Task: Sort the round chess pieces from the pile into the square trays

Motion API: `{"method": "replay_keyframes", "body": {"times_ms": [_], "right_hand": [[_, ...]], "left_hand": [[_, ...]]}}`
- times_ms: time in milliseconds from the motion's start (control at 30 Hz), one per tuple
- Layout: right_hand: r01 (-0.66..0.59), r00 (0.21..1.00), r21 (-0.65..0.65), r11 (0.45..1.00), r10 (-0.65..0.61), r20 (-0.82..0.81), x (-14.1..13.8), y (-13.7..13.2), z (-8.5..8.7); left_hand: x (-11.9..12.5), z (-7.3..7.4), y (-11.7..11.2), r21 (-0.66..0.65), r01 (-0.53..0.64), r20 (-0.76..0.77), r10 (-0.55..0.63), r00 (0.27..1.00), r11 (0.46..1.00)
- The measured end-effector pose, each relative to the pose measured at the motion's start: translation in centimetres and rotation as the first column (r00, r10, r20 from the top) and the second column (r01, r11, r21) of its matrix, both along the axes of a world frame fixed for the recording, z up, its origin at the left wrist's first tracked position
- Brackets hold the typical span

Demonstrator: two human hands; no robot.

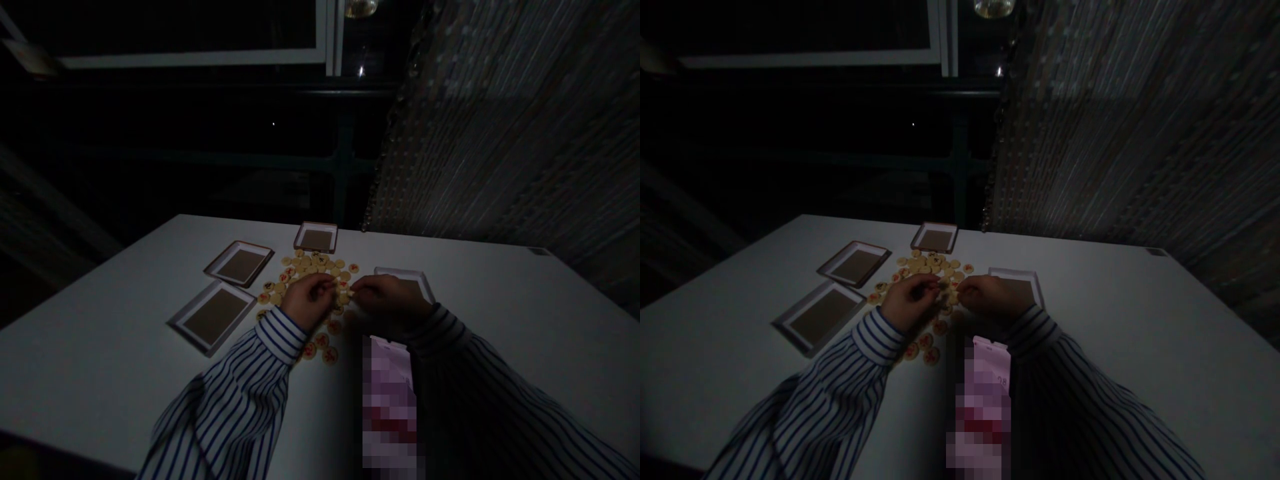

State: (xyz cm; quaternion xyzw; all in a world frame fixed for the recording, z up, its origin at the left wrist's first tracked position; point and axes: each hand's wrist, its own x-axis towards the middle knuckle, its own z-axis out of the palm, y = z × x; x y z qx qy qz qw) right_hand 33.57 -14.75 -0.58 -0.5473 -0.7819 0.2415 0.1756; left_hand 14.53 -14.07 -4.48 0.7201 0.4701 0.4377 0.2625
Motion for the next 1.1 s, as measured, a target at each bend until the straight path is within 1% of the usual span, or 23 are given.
{"method": "replay_keyframes", "body": {"times_ms": [67,133,200,267,367,500,633,733,833,1000,1100], "right_hand": [[-0.002,0.979,-0.068,0.998,-0.012,-0.203,-0.1,0.2,-0.2],[-0.022,0.936,-0.108,0.994,-0.018,-0.352,-0.2,0.3,-0.4],[-0.043,0.897,-0.131,0.990,-0.020,-0.441,-0.2,0.3,-0.4],[-0.056,0.876,-0.161,0.985,-0.029,-0.482,-0.2,0.3,-0.4],[-0.059,0.870,-0.209,0.976,-0.053,-0.491,-0.2,0.3,-0.2],[-0.066,0.878,-0.245,0.967,-0.060,-0.474,-0.1,0.4,-0.2],[-0.075,0.876,-0.223,0.972,-0.043,-0.481,-0.1,0.5,-0.4],[-0.073,0.871,-0.232,0.970,-0.052,-0.488,-0.1,0.3,-0.2],[-0.053,0.875,-0.227,0.973,-0.064,-0.480,-0.1,0.1,0.5],[0.006,0.874,-0.189,0.982,-0.097,-0.477,0.6,-0.3,2.2],[0.030,0.875,-0.151,0.988,-0.099,-0.474,1.2,-0.5,3.1]], "left_hand": [[0.2,0.3,-0.3,0.032,0.038,-0.019,-0.038,0.999,0.999],[0.4,0.3,-0.5,0.038,0.058,-0.046,-0.057,0.997,0.998],[0.5,0.2,-0.6,0.023,0.068,-0.055,-0.066,0.996,0.997],[0.6,0.0,-0.6,0.003,0.082,-0.029,-0.082,0.996,0.997],[0.7,-0.3,-0.5,-0.035,0.103,0.034,-0.102,0.994,0.994],[0.9,-0.2,-0.6,-0.102,0.127,0.130,-0.114,0.985,0.987],[1.3,0.1,-0.8,-0.189,0.178,0.334,-0.107,0.937,0.966],[1.5,0.4,-0.9,-0.266,0.212,0.412,-0.088,0.907,0.940],[1.4,0.7,-1.0,-0.293,0.231,0.445,-0.082,0.892,0.928],[0.8,0.8,-0.9,-0.241,0.209,0.422,-0.092,0.902,0.948],[0.6,0.9,-0.8,-0.231,0.198,0.404,-0.091,0.910,0.953]]}}
